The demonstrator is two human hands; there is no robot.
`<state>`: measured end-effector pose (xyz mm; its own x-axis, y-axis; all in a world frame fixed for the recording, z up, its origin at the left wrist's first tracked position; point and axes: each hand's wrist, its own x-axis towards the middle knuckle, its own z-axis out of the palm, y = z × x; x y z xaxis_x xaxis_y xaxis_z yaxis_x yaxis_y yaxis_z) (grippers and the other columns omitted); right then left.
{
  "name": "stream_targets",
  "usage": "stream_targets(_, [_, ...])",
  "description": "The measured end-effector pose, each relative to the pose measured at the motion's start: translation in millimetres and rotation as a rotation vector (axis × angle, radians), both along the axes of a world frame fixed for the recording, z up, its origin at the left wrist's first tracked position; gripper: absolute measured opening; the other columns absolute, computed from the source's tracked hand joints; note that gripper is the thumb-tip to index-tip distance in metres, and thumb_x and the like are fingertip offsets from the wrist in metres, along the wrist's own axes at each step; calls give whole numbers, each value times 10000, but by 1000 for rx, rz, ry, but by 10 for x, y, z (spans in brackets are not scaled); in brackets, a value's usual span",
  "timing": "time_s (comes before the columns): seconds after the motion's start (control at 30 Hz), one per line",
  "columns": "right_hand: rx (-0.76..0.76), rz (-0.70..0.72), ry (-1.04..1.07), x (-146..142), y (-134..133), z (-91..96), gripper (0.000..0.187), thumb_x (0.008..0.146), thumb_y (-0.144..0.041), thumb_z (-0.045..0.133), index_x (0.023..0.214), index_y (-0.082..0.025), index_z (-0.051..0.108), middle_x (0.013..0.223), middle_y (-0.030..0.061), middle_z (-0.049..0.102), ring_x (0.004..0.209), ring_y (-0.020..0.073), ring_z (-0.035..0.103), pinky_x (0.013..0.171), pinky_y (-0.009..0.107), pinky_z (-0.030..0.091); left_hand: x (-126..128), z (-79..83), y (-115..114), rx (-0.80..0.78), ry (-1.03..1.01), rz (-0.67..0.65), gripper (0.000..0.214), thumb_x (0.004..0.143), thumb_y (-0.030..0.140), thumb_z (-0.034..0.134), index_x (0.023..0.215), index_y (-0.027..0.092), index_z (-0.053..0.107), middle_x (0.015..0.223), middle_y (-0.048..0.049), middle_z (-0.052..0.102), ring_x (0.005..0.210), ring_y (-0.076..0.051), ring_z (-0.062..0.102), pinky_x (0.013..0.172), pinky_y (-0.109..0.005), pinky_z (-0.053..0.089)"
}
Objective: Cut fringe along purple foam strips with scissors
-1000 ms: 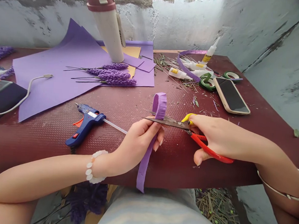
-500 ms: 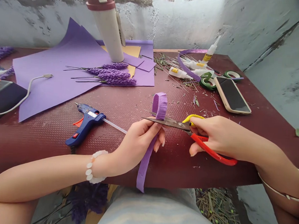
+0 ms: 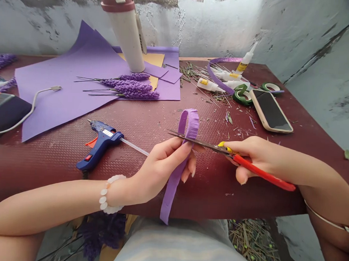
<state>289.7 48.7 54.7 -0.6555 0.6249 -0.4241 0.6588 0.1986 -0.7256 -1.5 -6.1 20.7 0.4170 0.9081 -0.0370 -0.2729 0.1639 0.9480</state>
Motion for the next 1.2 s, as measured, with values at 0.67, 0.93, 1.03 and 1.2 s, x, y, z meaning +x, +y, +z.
stream_targets(0.67, [-251,-85,12,-14,-41,48,396,882,-385,890,822,-303,507,594,-112,507,613,164,431,577,333,281,7,42,-29,-48,-35,-47,535,1094,657,929,958,159,789,607,82,558,519,-79,478,516,-225,387])
stream_targets(0.93, [-259,-81,37,6,-50,34,254,983,-383,738,841,-313,540,548,-99,534,577,188,475,577,350,279,14,32,-24,-48,-48,-35,516,1097,643,929,962,165,787,609,81,570,514,-77,475,522,-230,383])
stream_targets(1.03, [-248,-76,43,13,-43,24,255,1007,-412,699,837,-313,537,561,-93,541,561,182,446,568,349,279,17,33,-17,-49,-48,-33,512,1098,631,931,935,172,774,610,80,569,512,-75,477,518,-228,377])
stream_targets(1.2, [-238,-71,42,11,-39,35,331,966,-495,751,808,-310,527,581,-90,504,556,178,451,574,347,277,14,47,-20,-51,-42,-29,515,1095,618,935,903,178,750,611,80,565,511,-71,479,519,-226,379])
